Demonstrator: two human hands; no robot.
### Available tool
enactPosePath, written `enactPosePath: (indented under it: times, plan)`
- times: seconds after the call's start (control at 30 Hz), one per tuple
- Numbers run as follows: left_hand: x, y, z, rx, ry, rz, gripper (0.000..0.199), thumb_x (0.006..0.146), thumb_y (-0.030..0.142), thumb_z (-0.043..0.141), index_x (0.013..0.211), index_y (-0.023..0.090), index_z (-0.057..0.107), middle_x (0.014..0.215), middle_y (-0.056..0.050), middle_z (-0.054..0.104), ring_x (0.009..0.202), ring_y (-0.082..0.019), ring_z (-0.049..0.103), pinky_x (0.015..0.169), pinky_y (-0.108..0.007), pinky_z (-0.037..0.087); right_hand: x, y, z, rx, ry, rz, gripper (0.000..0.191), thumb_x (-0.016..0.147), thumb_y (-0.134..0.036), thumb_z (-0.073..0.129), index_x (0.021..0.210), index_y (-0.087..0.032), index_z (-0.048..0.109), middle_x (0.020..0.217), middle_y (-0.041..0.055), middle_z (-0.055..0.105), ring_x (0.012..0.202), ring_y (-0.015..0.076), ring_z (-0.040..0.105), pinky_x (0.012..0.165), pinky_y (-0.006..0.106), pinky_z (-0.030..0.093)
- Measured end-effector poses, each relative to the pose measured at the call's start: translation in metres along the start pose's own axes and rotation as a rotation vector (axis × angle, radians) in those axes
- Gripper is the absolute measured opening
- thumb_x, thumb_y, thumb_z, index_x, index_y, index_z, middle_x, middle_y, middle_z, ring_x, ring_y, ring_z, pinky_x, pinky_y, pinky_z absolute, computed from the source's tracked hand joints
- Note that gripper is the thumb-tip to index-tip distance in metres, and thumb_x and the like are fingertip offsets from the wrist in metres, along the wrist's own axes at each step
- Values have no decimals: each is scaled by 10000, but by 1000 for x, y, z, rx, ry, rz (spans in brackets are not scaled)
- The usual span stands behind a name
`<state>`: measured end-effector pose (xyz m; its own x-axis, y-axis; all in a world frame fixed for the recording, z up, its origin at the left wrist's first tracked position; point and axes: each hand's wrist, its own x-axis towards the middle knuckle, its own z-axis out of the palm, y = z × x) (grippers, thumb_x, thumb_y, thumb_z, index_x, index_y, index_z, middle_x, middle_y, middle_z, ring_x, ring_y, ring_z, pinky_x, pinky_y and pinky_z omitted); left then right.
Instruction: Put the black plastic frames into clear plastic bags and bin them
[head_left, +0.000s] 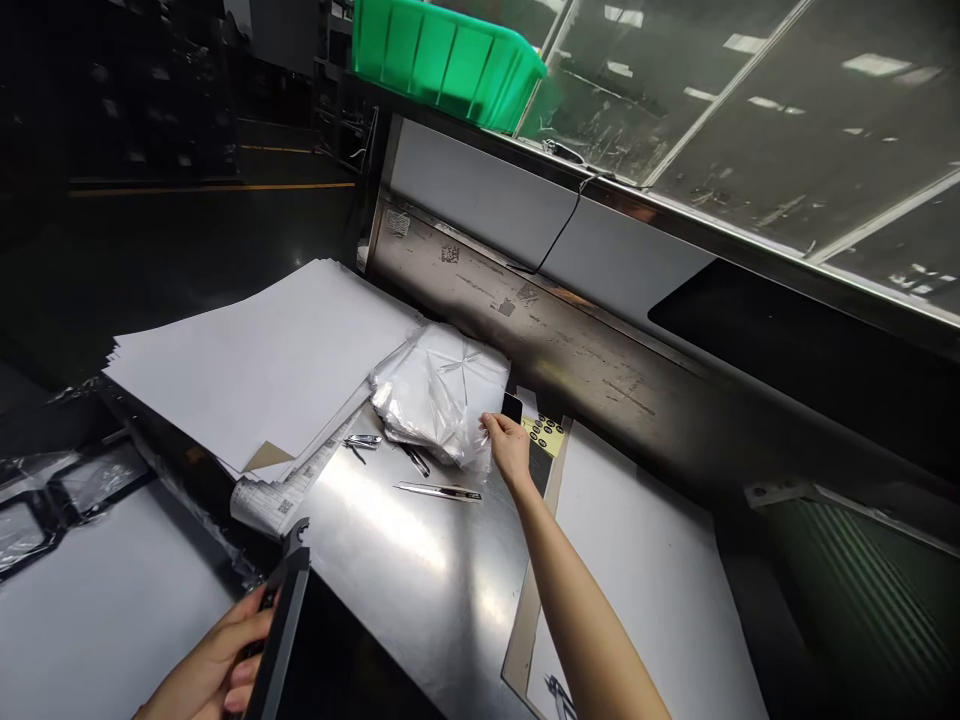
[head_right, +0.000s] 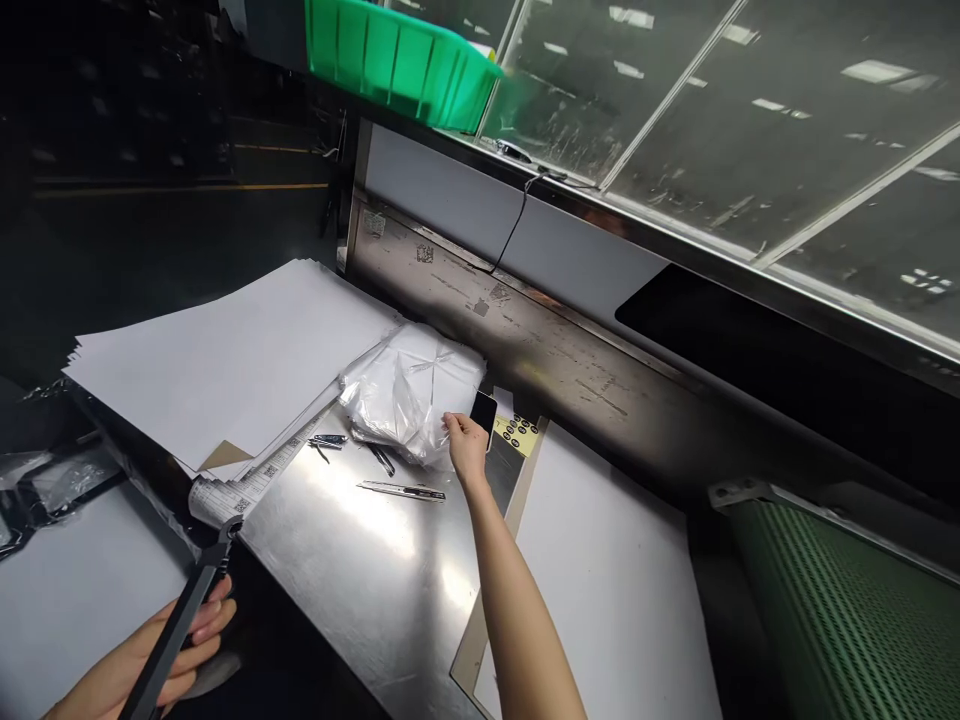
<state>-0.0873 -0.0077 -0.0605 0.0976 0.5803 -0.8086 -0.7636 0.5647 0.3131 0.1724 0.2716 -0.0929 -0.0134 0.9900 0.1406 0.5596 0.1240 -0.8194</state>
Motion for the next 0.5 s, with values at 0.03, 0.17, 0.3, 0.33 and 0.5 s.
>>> enactPosePath:
  times: [0.03,0.17,0.3,0.33,0.5]
  plan:
    - [3,-1,4,33,-24,4,180,704,252,625,703,182,459,599,59,323,394,6,189,347,-140,126,-8,-1,-3,37,41,19,290,817,-356,474,651,-128,538,568,-41,497,557,94,492,581,261,411]
    - [17,-5,25,183,-87,78,262,669,283,661,679,181,420,537,82,264,386,3,166,342,-128,116,-45,-4,-7,206,118,88,275,786,-363,515,640,-131,534,519,-55,465,513,85,461,552,249,388]
    - [33,-10,50,282,-152,116,313,653,357,661,768,179,431,511,99,261,372,6,152,333,-124,107,-82,-5,-5,395,198,163,281,766,-392,523,648,-138,510,515,-62,427,481,76,409,508,230,344]
    - [37,-12,57,296,-167,110,316,662,373,648,772,177,427,513,97,284,367,8,145,331,-128,103,-91,-6,-5,435,219,178,286,762,-401,521,645,-141,500,520,-62,417,483,76,396,505,229,331]
    - [47,-21,89,416,-267,102,261,700,319,617,826,161,451,808,-8,532,356,38,182,334,-147,107,-152,-28,-12,618,136,255,308,747,-438,516,607,-164,485,531,-45,412,509,90,371,520,241,301]
